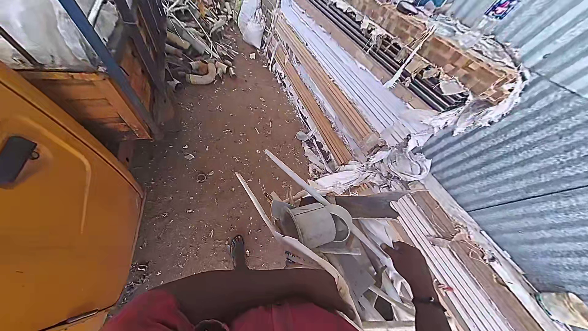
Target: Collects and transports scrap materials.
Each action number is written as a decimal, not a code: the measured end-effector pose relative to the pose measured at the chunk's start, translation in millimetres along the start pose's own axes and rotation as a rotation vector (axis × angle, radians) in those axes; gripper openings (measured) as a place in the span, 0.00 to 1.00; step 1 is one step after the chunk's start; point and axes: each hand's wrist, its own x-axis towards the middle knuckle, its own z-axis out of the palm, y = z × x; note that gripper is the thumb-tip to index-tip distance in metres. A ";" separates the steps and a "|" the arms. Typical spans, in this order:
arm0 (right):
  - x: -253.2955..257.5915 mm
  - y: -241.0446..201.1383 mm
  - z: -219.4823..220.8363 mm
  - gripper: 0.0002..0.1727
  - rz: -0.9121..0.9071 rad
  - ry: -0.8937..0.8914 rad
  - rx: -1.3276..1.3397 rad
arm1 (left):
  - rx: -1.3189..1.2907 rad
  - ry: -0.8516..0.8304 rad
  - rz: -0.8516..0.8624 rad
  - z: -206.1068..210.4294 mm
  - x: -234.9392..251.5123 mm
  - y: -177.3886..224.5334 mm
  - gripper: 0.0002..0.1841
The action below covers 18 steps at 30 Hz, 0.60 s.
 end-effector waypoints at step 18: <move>237.6 -271.2 -28.5 0.24 0.003 0.124 0.083 | -0.032 -0.006 0.204 -373.4 -66.6 -107.4 0.20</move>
